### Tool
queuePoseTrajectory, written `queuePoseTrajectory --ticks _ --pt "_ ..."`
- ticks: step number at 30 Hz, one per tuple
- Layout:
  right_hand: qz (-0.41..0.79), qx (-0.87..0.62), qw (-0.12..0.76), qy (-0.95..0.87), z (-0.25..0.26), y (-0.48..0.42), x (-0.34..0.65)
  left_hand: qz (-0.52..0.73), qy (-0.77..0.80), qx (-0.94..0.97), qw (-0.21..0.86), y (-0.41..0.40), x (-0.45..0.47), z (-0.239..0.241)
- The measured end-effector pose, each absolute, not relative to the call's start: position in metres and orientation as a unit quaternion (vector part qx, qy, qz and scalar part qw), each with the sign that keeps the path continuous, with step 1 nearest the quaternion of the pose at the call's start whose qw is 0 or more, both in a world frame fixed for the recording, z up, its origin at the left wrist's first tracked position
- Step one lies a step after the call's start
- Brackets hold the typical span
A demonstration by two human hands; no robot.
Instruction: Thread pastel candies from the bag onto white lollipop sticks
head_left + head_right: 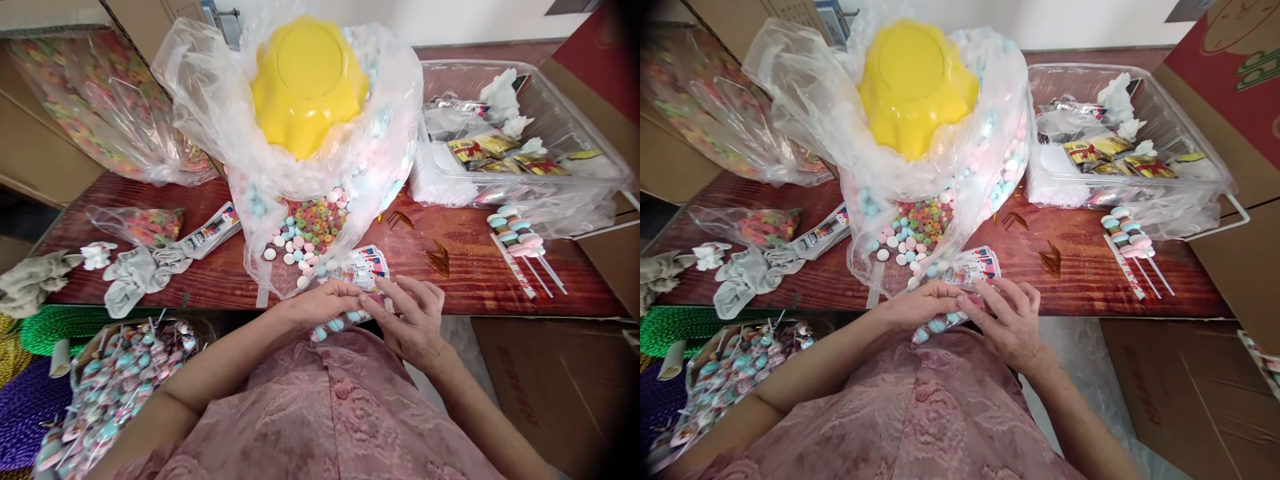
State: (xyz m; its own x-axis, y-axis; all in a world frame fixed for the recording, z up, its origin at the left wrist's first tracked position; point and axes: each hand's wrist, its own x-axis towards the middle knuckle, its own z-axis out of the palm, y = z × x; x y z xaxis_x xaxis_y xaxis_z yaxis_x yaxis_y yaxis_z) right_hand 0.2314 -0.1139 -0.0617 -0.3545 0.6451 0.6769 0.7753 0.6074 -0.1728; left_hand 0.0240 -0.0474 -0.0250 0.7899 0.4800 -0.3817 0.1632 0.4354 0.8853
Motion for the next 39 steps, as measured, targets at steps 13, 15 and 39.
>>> queuePoseTrajectory --ticks 13,15,39 --pt "0.199 -0.451 0.238 -0.837 -0.051 -0.106 0.24 -0.007 0.27 0.921 0.28 -0.068 0.036 -0.022" --pt "0.221 -0.468 0.257 -0.816 -0.05 -0.106 0.242 -0.006 0.292 0.913 0.285 -0.069 0.035 -0.021" --pt "0.315 -0.506 0.307 -0.742 -0.052 -0.083 0.237 0.072 0.33 0.918 0.208 -0.057 0.039 -0.024"
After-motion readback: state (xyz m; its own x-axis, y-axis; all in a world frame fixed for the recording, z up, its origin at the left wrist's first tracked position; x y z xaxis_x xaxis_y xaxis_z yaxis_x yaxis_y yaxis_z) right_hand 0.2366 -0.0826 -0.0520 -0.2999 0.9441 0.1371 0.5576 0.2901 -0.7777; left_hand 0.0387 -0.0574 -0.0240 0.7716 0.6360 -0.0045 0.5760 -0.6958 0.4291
